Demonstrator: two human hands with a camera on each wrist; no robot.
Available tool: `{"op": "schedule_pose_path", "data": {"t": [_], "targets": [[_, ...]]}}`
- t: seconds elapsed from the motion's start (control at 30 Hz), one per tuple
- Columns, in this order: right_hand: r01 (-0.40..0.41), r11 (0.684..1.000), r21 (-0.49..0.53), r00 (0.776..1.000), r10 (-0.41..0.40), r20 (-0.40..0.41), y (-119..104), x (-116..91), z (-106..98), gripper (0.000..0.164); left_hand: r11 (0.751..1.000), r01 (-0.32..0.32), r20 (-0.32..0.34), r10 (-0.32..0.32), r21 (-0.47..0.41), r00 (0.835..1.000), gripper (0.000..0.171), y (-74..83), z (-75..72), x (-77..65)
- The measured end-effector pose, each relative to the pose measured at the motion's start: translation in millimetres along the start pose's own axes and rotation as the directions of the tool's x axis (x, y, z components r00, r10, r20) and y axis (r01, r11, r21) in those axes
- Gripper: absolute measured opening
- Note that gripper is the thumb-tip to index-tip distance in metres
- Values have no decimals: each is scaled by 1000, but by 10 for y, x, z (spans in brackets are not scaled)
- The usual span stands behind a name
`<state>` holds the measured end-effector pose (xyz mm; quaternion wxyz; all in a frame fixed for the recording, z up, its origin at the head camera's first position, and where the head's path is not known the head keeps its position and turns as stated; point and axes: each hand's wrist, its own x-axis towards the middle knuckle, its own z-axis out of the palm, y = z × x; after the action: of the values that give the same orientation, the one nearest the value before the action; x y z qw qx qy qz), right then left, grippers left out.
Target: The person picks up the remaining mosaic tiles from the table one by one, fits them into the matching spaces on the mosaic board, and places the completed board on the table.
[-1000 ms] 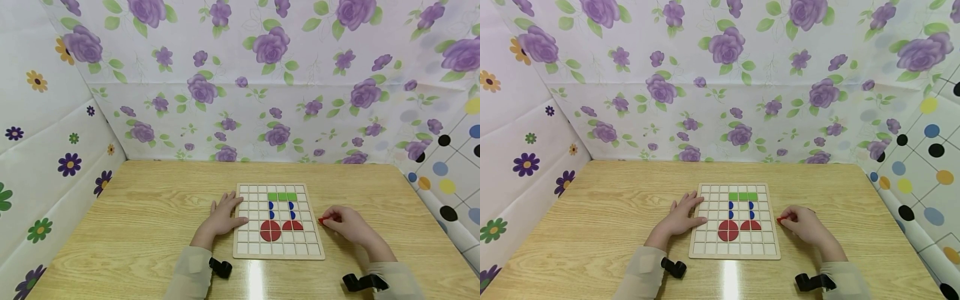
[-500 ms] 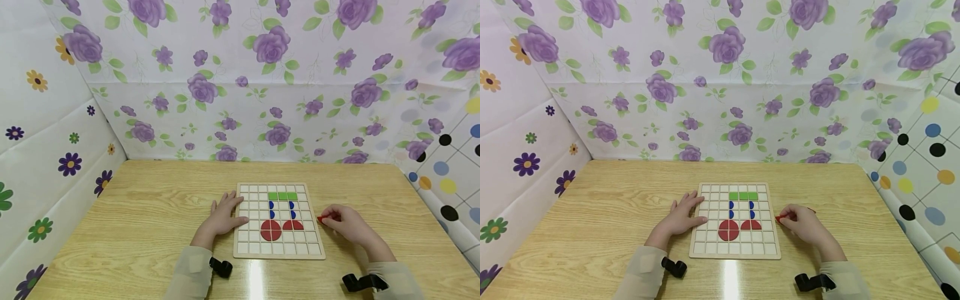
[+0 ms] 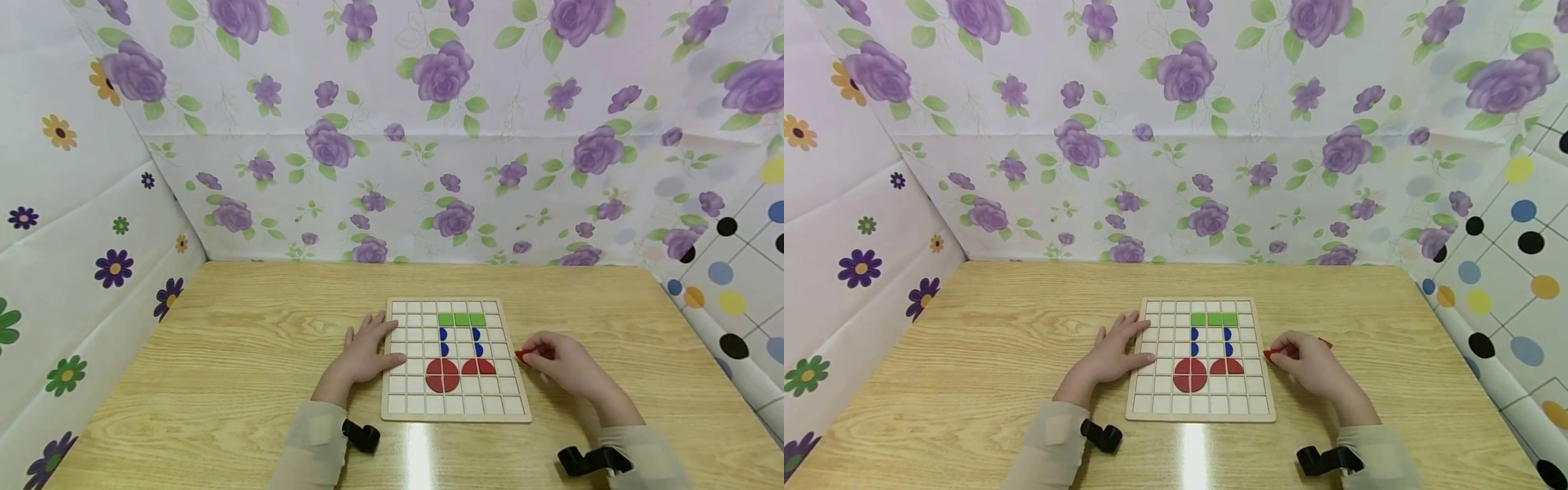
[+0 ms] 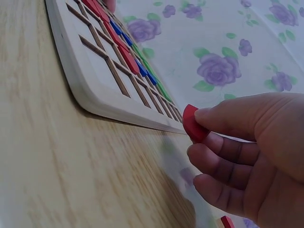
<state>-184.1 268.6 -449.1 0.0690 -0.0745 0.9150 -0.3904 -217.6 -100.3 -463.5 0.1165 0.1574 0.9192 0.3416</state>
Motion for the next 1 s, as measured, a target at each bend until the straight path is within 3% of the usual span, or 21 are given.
{"op": "schedule_pose_path", "data": {"t": [0.23,0.53,1.0], "targets": [[17,1000,10,1000,-17,-22,-32,4,18,15,1000,1,2,-1,-2,1000,70,1,-3,-1],[33,994,100,999,-32,-7,-47,13,59,18,1000,-1,1,1,-5,1000,70,7,-4,0],[20,997,77,999,-23,28,-141,14,143,21,1000,-3,5,3,0,1000,68,-1,-1,2]]}}
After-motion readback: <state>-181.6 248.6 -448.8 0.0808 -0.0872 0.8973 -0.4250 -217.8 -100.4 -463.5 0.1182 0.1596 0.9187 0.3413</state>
